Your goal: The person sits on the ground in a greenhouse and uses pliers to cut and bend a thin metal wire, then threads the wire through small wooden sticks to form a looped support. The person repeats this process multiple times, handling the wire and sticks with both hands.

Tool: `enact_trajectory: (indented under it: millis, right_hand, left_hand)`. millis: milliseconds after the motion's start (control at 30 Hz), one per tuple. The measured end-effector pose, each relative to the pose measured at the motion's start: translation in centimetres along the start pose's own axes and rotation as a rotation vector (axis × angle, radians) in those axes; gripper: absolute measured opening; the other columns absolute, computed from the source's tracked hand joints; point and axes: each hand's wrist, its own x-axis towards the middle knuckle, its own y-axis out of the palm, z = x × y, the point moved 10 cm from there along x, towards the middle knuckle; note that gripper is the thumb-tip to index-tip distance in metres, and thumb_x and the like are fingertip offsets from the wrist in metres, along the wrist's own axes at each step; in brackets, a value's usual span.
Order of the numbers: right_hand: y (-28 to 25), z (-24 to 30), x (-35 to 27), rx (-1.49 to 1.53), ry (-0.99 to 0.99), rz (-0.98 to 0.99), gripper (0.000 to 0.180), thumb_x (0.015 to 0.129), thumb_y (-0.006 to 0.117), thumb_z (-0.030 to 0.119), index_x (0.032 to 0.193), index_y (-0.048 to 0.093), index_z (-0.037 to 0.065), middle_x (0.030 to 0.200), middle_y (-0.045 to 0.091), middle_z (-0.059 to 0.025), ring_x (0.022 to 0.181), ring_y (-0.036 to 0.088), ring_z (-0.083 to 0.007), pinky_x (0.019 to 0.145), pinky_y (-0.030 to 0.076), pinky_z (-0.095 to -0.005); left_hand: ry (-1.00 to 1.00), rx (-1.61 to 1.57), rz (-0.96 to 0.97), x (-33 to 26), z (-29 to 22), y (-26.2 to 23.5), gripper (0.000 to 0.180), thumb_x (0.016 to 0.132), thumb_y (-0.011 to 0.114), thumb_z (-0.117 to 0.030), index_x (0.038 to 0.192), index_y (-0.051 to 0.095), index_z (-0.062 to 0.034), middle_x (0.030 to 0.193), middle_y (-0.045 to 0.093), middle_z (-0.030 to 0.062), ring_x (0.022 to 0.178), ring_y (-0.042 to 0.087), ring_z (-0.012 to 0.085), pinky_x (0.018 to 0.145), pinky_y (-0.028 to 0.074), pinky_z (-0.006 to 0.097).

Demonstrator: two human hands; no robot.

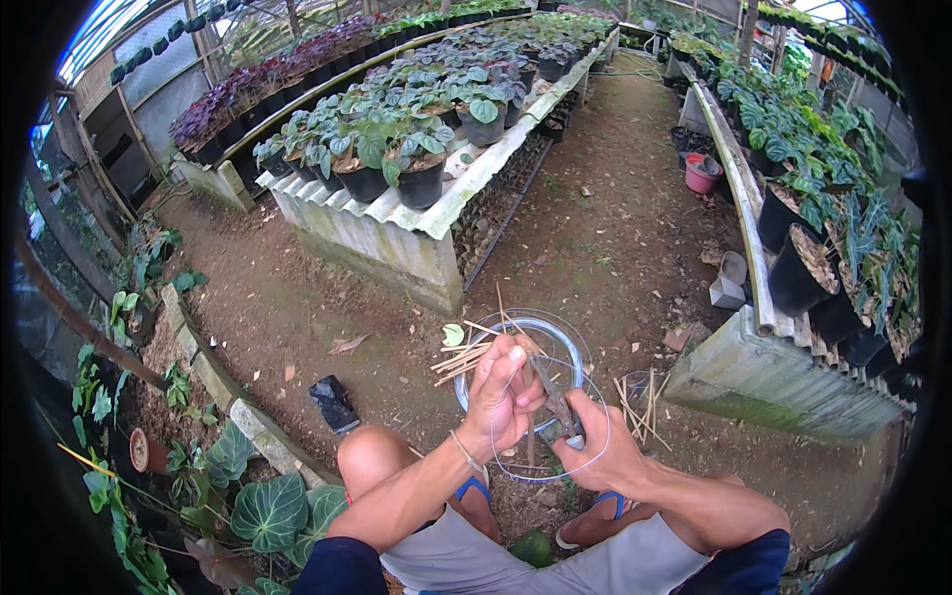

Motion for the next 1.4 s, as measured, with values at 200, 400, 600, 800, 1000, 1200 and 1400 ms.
enact_trajectory:
  millis: [200, 400, 600, 800, 1000, 1200, 1400]
  right_hand:
    - [0.6, -0.4, 0.1, 0.016, 0.038, 0.061, 0.037, 0.082, 0.070, 0.010, 0.112, 0.054, -0.002, 0.076, 0.064, -0.0275, 0.074, 0.068, -0.0484, 0.069, 0.052, -0.0522]
    - [1.4, -1.6, -0.2, 0.049, 0.026, 0.067, 0.033, 0.083, 0.070, 0.009, 0.111, 0.054, -0.001, 0.083, 0.065, -0.0276, 0.080, 0.069, -0.0444, 0.070, 0.053, -0.0470]
    - [2.1, -7.4, 1.2, 0.619, 0.361, 0.069, 0.020, 0.099, 0.067, 0.010, 0.114, 0.054, 0.006, 0.090, 0.067, -0.0092, 0.080, 0.068, -0.0197, 0.072, 0.056, -0.0406]
    - [-5.0, -4.9, 3.0, 1.317, 0.114, -0.092, 0.020, 0.099, 0.070, 0.005, 0.112, 0.055, 0.007, 0.092, 0.068, -0.0106, 0.078, 0.068, -0.0211, 0.073, 0.059, -0.0404]
    - [-7.3, -4.8, 2.8, 1.066, 0.082, -0.274, 0.028, 0.092, 0.074, -0.003, 0.111, 0.056, 0.005, 0.091, 0.069, -0.0093, 0.078, 0.070, -0.0207, 0.071, 0.058, -0.0372]
    - [-8.8, -6.2, 3.4, 0.690, 0.094, -0.121, 0.021, 0.093, 0.074, 0.001, 0.109, 0.061, 0.002, 0.088, 0.068, -0.0039, 0.074, 0.066, -0.0126, 0.068, 0.054, -0.0306]
    - [-9.9, -8.0, 3.3, 0.522, 0.054, -0.318, 0.021, 0.097, 0.075, 0.013, 0.108, 0.059, 0.005, 0.086, 0.065, -0.0007, 0.075, 0.062, -0.0086, 0.067, 0.051, -0.0288]
  left_hand:
    - [-0.008, -0.037, 0.004, 0.0, 0.2, -0.1, 0.016, 0.103, 0.068, -0.021, 0.096, 0.055, -0.0147, 0.109, 0.063, -0.0054, 0.056, 0.047, 0.0075, 0.047, 0.034, 0.021]
    - [0.069, 0.047, -0.012, -0.1, -0.5, 0.2, 0.016, 0.103, 0.067, -0.020, 0.097, 0.054, -0.0137, 0.104, 0.063, -0.0026, 0.057, 0.046, 0.0085, 0.047, 0.034, 0.022]
    - [0.337, 0.260, -0.171, 0.6, -5.7, -1.6, 0.016, 0.105, 0.065, -0.024, 0.106, 0.052, -0.0137, 0.095, 0.060, 0.0009, 0.058, 0.047, 0.0077, 0.049, 0.036, 0.022]
    - [0.465, 0.598, -0.181, -0.4, -5.8, -1.1, 0.018, 0.106, 0.063, -0.019, 0.118, 0.057, -0.0071, 0.084, 0.058, -0.0001, 0.061, 0.049, 0.0068, 0.051, 0.038, 0.022]
    - [0.425, 0.647, -0.080, -1.0, -2.5, 0.0, 0.021, 0.108, 0.057, -0.021, 0.121, 0.054, -0.0056, 0.092, 0.061, 0.0058, 0.070, 0.056, 0.0108, 0.058, 0.043, 0.026]
    - [-0.141, 0.422, -0.025, 0.2, 3.1, -1.3, 0.036, 0.112, 0.049, -0.033, 0.134, 0.051, -0.0049, 0.100, 0.064, 0.0102, 0.082, 0.063, 0.0167, 0.071, 0.051, 0.031]
    - [-0.304, 0.283, -0.026, -0.1, 5.5, -1.8, 0.029, 0.110, 0.055, -0.012, 0.138, 0.055, -0.0043, 0.095, 0.058, 0.0026, 0.078, 0.053, 0.0112, 0.073, 0.047, 0.028]
